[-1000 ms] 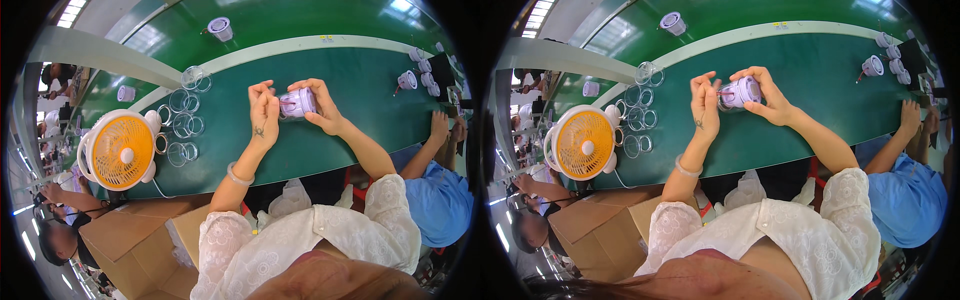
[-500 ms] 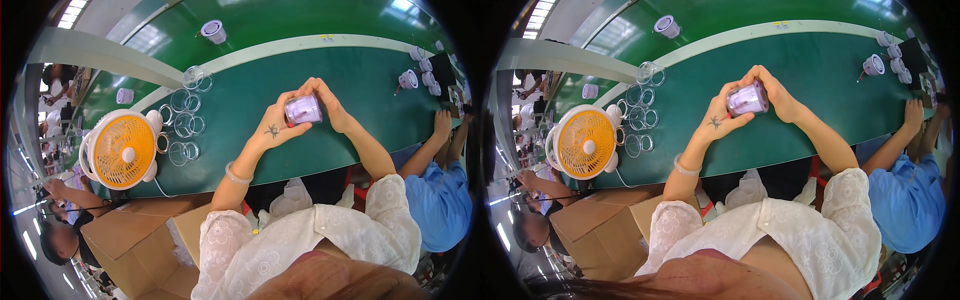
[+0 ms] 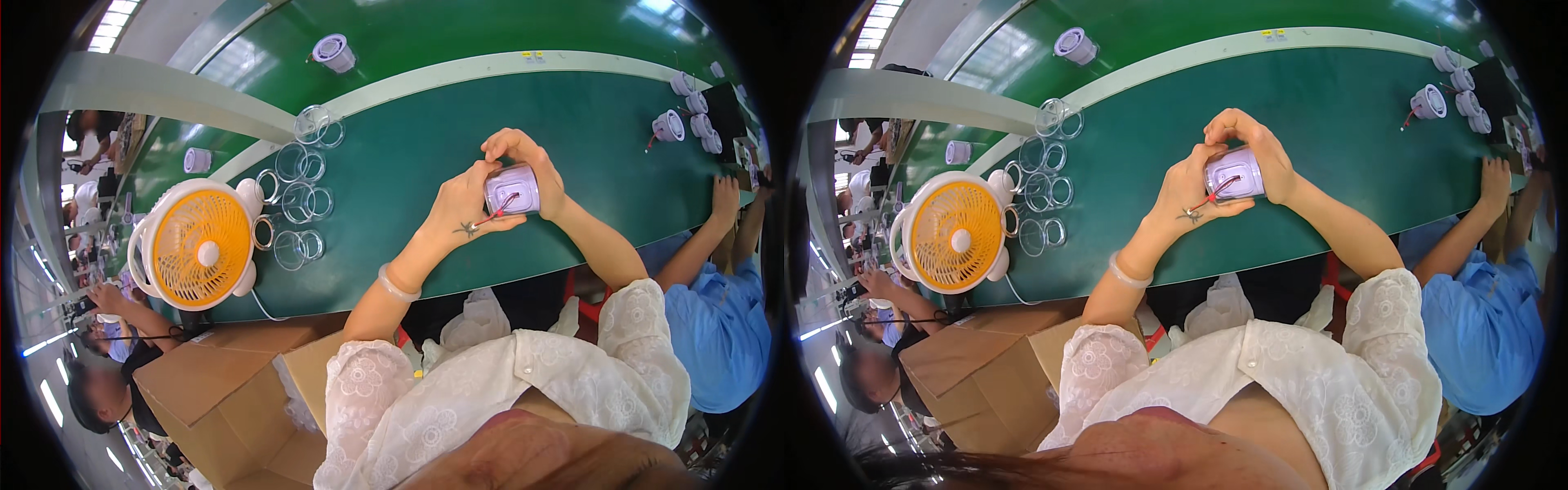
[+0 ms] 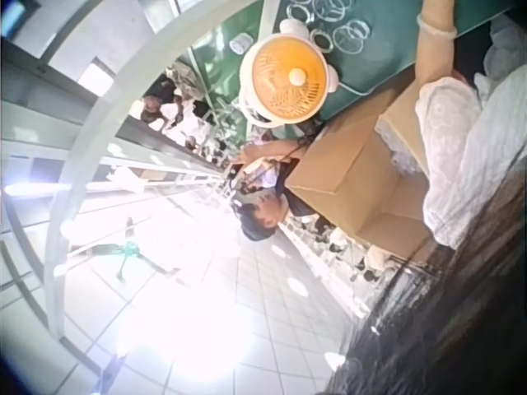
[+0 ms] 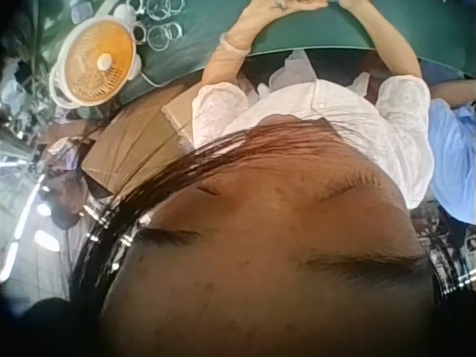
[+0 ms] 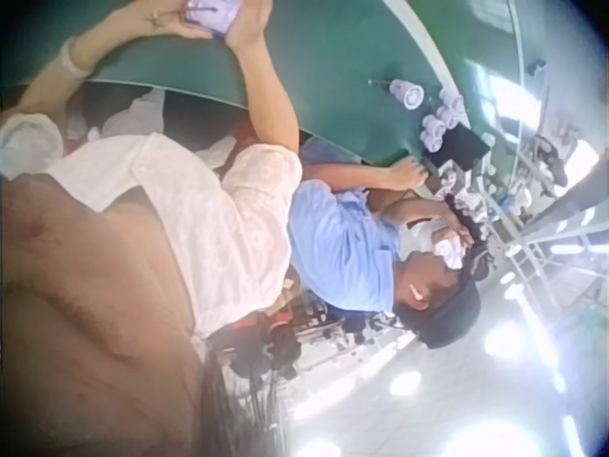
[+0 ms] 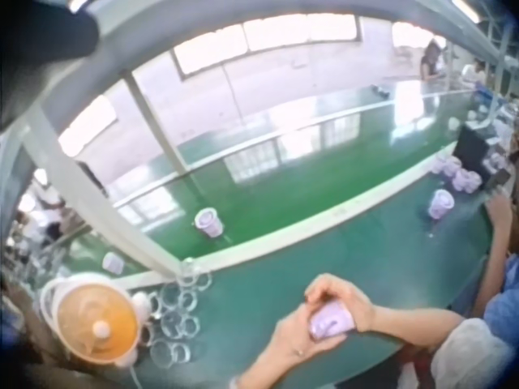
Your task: Assembling small electronic components by inserting a purple device into clear plastic containers.
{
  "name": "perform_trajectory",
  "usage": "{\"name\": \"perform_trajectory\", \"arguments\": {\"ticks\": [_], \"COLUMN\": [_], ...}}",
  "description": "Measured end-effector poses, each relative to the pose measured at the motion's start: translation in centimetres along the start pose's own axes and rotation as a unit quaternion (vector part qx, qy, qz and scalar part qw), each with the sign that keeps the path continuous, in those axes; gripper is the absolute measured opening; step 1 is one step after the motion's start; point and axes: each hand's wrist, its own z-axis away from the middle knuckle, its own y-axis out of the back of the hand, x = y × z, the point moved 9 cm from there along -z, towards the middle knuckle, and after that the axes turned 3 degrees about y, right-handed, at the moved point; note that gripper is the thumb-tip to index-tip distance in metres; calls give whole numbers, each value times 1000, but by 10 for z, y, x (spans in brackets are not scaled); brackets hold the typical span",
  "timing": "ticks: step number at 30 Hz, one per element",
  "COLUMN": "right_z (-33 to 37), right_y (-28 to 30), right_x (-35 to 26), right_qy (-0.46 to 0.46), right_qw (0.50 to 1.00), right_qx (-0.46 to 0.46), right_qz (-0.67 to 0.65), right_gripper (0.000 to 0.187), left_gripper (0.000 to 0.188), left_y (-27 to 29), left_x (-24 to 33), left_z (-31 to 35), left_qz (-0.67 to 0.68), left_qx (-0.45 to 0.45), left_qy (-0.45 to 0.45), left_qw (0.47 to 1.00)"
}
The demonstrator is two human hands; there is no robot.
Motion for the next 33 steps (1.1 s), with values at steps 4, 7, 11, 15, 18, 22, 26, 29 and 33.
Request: {"name": "perform_trajectory", "arguments": {"ticks": [4,7,11,15,18,22,26,29,33], "right_z": [5,5,-8,-2,-4,-4,2,4,7], "right_y": [-9,-12,-1,-14,-8,23,25,13,7], "right_x": [-12,-11,-36,-53,-43,-21,16,32,37], "right_qy": [67,88,177,228,195,17,-154,-234,-267], "right_qw": [993,993,962,909,896,993,964,887,796], "right_qx": [-51,-46,-12,-105,-67,53,135,114,90], "right_qz": [79,70,208,332,393,106,-169,-382,-535], "right_gripper": [73,74,74,53,61,64,65,66,71], "left_gripper": [67,64,62,59,74,78,46,47,48], "left_y": [-4,-10,-2,12,12,17,28,27,24], "left_x": [1,-7,-12,-37,-43,-41,-58,-56,-53], "left_z": [-3,-1,-3,2,4,0,4,3,2], "left_qz": [72,170,173,313,397,452,386,390,370], "left_qx": [-64,-100,-51,67,63,52,94,103,88], "left_qy": [17,87,95,122,138,133,152,177,167], "left_qw": [995,977,979,940,905,881,905,898,909]}}
